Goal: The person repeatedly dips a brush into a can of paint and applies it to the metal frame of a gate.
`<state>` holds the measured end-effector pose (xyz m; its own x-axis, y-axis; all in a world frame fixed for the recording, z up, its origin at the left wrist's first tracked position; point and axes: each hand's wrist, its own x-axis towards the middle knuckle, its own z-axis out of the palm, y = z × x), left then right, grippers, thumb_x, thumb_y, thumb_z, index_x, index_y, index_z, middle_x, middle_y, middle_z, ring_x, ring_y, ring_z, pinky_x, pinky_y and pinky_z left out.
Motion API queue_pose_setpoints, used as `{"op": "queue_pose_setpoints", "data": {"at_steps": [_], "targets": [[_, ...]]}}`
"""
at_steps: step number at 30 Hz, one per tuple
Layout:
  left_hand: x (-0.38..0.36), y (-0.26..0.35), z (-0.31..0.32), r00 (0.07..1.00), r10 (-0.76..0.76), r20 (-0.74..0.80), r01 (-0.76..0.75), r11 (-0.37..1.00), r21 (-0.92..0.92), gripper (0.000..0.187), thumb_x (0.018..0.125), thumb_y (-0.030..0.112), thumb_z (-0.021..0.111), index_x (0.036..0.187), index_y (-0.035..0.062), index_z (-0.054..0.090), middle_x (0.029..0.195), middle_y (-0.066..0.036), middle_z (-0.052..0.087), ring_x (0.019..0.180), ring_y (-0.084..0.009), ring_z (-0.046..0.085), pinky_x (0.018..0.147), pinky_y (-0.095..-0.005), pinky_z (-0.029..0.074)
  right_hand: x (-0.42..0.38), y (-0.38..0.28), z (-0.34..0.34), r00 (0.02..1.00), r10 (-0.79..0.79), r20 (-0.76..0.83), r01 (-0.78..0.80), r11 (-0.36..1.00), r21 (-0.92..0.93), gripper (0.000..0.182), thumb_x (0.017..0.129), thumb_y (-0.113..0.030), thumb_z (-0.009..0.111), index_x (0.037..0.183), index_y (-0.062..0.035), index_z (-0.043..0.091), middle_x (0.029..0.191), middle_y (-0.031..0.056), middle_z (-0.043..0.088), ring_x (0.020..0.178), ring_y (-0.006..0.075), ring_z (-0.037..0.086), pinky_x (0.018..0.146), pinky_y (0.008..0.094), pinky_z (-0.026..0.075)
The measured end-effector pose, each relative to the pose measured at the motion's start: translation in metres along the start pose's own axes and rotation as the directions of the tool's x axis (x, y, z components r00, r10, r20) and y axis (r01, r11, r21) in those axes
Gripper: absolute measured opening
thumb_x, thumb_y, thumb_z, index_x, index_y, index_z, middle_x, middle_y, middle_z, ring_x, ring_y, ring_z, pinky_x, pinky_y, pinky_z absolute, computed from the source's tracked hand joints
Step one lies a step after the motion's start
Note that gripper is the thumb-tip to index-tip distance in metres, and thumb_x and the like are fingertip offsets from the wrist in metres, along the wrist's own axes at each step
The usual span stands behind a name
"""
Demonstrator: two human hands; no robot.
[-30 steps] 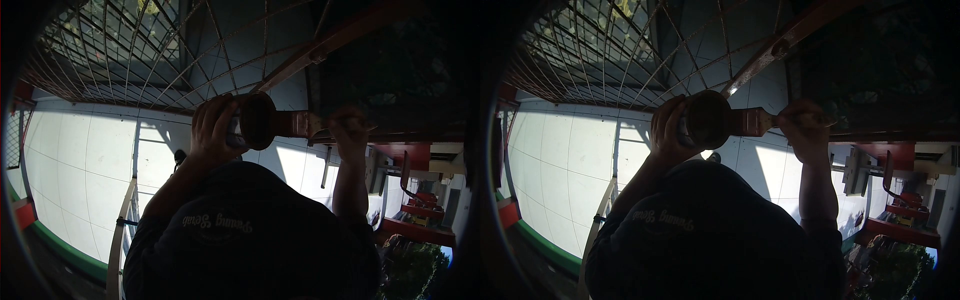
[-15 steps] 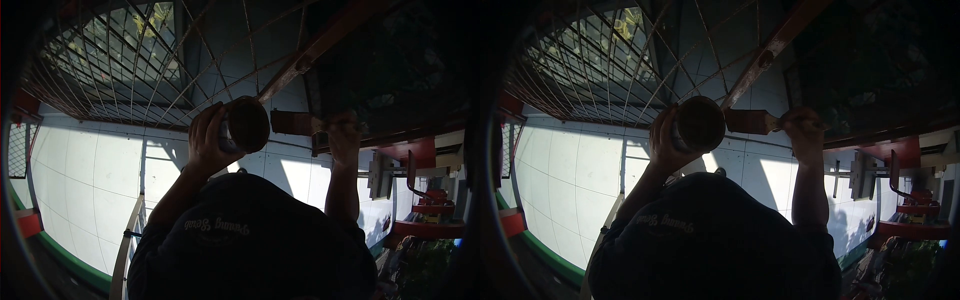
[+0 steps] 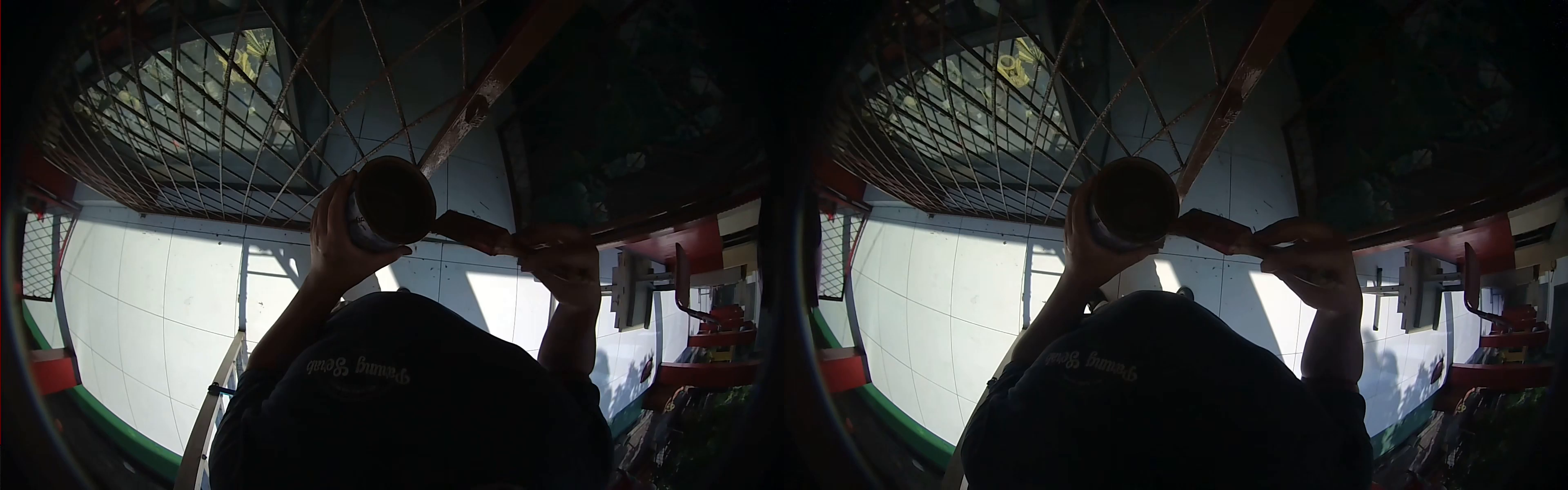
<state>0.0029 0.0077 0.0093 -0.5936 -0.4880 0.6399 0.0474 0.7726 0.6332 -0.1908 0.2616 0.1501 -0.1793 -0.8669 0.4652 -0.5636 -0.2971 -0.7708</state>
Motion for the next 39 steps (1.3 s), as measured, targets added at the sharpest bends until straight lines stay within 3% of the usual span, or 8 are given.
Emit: {"op": "queue_pose_setpoints", "data": {"at_steps": [5,10,13,23,28,34,36,39], "targets": [[0.004,0.010,0.006,0.999,-0.021,-0.030,0.020,0.999,-0.038,0.130,0.053,0.046,0.097,0.150,0.0035,0.023,0.140,-0.024,0.043,0.130,-0.0410,0.048,0.102,-0.0561,0.047,-0.021,0.043,0.010,0.751,0.381,-0.539,-0.028,0.834,0.551,0.011,0.090,0.002,0.063,0.100,0.0010,0.066,0.096,0.0158,0.067,0.090,0.0280,0.072,0.079,0.0402,0.063],[0.008,0.021,0.016,0.997,-0.069,-0.034,0.065,0.992,-0.104,0.135,0.051,0.045,0.099,0.151,0.0039,0.019,0.139,-0.023,0.044,0.130,-0.0399,0.049,0.102,-0.0553,0.048,-0.015,0.073,-0.004,0.786,0.433,-0.440,0.244,0.437,0.866,0.013,0.094,-0.010,0.067,0.105,-0.0034,0.066,0.099,0.0138,0.070,0.091,0.0261,0.071,0.077,0.0354,0.061],[0.009,0.034,0.022,0.995,-0.071,-0.075,0.053,0.974,-0.220,0.136,0.050,0.038,0.100,0.151,0.0041,0.017,0.138,-0.023,0.045,0.126,-0.0380,0.054,0.102,-0.0530,0.050,0.007,0.059,-0.041,0.754,0.419,-0.506,0.296,0.472,0.831,0.022,0.094,-0.011,0.068,0.113,-0.0019,0.064,0.103,0.0143,0.070,0.093,0.0261,0.071,0.078,0.0357,0.060],[-0.017,0.045,0.021,0.959,-0.263,-0.104,0.248,0.959,-0.137,0.139,0.046,0.024,0.100,0.153,0.0031,0.015,0.141,-0.021,0.042,0.129,-0.0343,0.050,0.106,-0.0478,0.045,0.169,-0.109,-0.176,0.682,-0.405,-0.609,0.416,0.900,-0.133,0.022,0.090,-0.004,0.071,0.107,0.0081,0.066,0.101,0.0173,0.071,0.091,0.0231,0.072,0.082,0.0333,0.063],[-0.004,0.022,0.012,0.941,-0.305,-0.144,0.265,0.933,-0.244,0.137,0.044,0.022,0.099,0.153,0.0053,0.018,0.141,-0.018,0.046,0.129,-0.0330,0.049,0.110,-0.0463,0.041,0.217,-0.147,-0.190,0.832,-0.392,-0.391,0.222,0.883,-0.414,0.019,0.089,-0.007,0.074,0.104,0.0041,0.070,0.095,0.0117,0.072,0.086,0.0167,0.071,0.076,0.0274,0.060],[0.005,0.009,-0.004,0.937,-0.327,-0.124,0.288,0.923,-0.255,0.140,0.042,0.033,0.101,0.152,0.0034,0.019,0.144,-0.021,0.040,0.134,-0.0388,0.042,0.111,-0.0520,0.038,0.238,-0.195,-0.178,0.728,-0.609,-0.316,0.028,0.486,-0.873,0.015,0.088,-0.017,0.074,0.100,-0.0092,0.075,0.092,0.0060,0.073,0.076,0.0151,0.070,0.067,0.0302,0.055],[0.003,0.000,-0.005,0.932,-0.341,-0.123,0.302,0.918,-0.257,0.138,0.043,0.032,0.100,0.152,0.0035,0.020,0.143,-0.021,0.041,0.133,-0.0387,0.043,0.110,-0.0521,0.038,0.240,-0.186,-0.176,0.631,-0.775,0.045,0.220,0.123,-0.968,0.016,0.088,-0.020,0.074,0.101,-0.0103,0.074,0.091,0.0051,0.071,0.073,0.0248,0.068,0.062,0.0336,0.054],[0.004,-0.003,-0.009,0.941,-0.320,-0.114,0.293,0.934,-0.204,0.138,0.043,0.032,0.100,0.152,0.0037,0.020,0.141,-0.020,0.041,0.132,-0.0391,0.043,0.109,-0.0525,0.038,0.214,-0.152,-0.140,0.820,-0.531,0.216,0.194,-0.098,-0.976,0.020,0.082,-0.013,0.070,0.102,-0.0152,0.068,0.084,0.0021,0.062,0.076,0.0248,0.066,0.063,0.0375,0.054]]}}
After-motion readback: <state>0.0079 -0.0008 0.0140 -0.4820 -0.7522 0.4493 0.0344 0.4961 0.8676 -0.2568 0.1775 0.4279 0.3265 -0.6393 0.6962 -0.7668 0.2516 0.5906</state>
